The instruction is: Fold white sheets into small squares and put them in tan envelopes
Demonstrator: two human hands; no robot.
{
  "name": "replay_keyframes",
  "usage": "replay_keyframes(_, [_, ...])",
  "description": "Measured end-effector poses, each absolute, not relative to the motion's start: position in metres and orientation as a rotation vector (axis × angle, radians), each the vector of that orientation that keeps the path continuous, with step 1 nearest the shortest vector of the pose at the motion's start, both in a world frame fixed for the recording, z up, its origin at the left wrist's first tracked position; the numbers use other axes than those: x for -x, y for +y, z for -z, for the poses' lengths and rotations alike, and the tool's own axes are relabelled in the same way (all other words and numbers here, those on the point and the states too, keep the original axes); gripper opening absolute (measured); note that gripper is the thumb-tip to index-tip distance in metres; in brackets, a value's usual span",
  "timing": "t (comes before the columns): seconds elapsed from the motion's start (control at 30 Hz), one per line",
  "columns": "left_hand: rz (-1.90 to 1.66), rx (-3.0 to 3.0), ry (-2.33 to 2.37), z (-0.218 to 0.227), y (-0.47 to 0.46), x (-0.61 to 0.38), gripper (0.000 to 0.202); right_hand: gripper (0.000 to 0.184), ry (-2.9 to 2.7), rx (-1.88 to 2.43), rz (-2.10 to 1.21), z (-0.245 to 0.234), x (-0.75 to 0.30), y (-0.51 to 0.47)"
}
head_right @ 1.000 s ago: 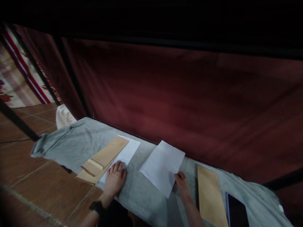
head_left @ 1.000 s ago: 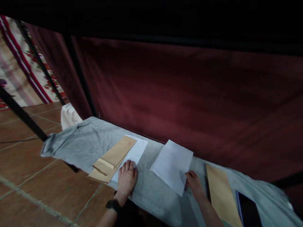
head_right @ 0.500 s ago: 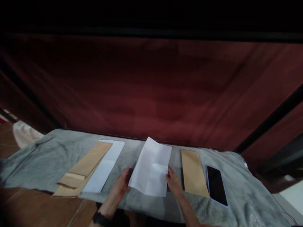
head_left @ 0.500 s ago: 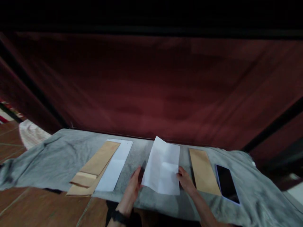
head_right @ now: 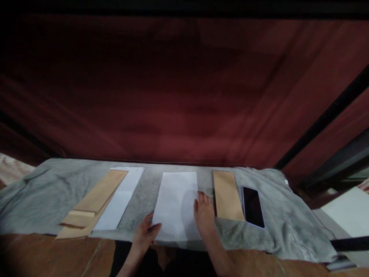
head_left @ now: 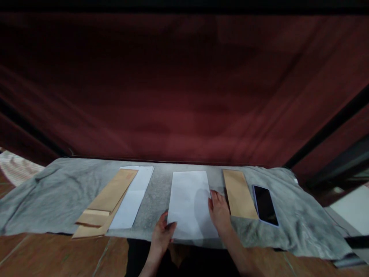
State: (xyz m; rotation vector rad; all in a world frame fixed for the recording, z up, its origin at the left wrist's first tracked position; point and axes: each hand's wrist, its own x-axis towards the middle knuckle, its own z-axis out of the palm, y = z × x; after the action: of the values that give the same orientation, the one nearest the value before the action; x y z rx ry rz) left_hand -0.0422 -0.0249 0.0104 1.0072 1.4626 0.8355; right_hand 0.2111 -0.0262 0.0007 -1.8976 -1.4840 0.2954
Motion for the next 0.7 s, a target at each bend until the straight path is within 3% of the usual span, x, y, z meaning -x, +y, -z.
replay_keyframes(0.13, [-0.832, -0.950, 1.454, -0.013, -0.039, 0.040, 0.109, 0.046, -1.887, 1.706, -0.352, -0.001, -0.179, -0.022])
replay_keyframes(0.2, [-0.860, -0.915, 1.420, -0.018, -0.044, 0.043, 0.111, 0.048, -1.948, 1.724, -0.365, 0.000, -0.173, -0.021])
replay_keyframes(0.4, [-0.830, -0.850, 1.325, -0.041, -0.053, 0.055, 0.064, 0.049, -2.003, 1.614, -0.497, 0.001, -0.199, -0.038])
replay_keyframes(0.57, [-0.815, -0.705, 1.311, -0.050, -0.063, 0.059, 0.055, 0.064, -1.872, 1.586, -0.647, 0.007, -0.237, -0.072])
replay_keyframes(0.7, [-0.816, -0.600, 1.305, -0.055, -0.067, 0.067, 0.042, 0.064, -1.787, 1.530, -0.676, 0.012, -0.249, -0.090])
